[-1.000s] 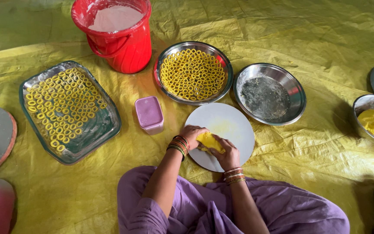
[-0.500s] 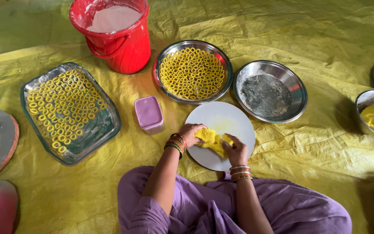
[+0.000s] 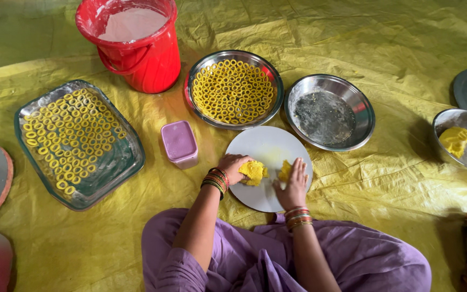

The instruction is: The person kneads a yellow dough, rolls it into a thin rope, and forms it into small rings. The rings are placed onto a metal tray. The person repeats this process to create multiple rings.

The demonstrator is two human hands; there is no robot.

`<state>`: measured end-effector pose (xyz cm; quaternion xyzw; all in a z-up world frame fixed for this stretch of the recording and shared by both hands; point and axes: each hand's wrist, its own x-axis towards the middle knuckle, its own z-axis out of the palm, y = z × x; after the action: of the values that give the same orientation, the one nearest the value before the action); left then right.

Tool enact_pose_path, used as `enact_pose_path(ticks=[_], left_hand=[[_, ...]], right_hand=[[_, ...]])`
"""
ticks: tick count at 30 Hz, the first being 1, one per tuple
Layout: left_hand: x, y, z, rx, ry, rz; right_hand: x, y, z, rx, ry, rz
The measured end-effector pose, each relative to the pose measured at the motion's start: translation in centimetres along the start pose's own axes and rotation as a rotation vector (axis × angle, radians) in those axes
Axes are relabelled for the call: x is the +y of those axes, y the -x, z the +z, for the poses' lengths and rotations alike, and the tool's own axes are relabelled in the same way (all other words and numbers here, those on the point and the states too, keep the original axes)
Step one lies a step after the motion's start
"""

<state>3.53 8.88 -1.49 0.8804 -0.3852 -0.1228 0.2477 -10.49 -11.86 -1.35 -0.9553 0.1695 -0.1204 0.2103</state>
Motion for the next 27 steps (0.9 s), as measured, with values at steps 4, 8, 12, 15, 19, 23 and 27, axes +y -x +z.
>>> enact_pose_path(ticks=[4, 8, 12, 15, 19, 23, 27], left_hand=[[0.1, 0.0, 0.8, -0.018, -0.126, -0.005], [0.7, 0.0, 1.3, -0.060, -0.178, -0.058], [1.3, 0.7, 0.1, -0.093, -0.108, -0.099], [2.5, 2.0, -2.3, -0.078, -0.026, -0.114], [5.6, 4.2, -8.3, 0.058, 0.030, -0.097], [9.6, 7.8, -13.6, 0.392, 0.079, 0.016], [11.6, 10.4, -15.2, 0.543, 0.231, 0.008]], right_hand=[[-2.7, 0.9, 0.6, -0.184, 0.266, -0.007], [-2.4, -0.4, 0.0, -0.361, 0.260, -0.016], [2.7, -3.9, -2.9, -0.360, -0.494, 0.144], [7.4, -4.2, -4.8, -0.184, -0.931, 0.288], [10.1, -2.6, -4.2, 0.087, -1.182, 0.329], [7.7, -0.9, -1.7, 0.245, -0.614, 0.088], [1.8, 1.4, 0.0, 0.195, 0.248, -0.214]])
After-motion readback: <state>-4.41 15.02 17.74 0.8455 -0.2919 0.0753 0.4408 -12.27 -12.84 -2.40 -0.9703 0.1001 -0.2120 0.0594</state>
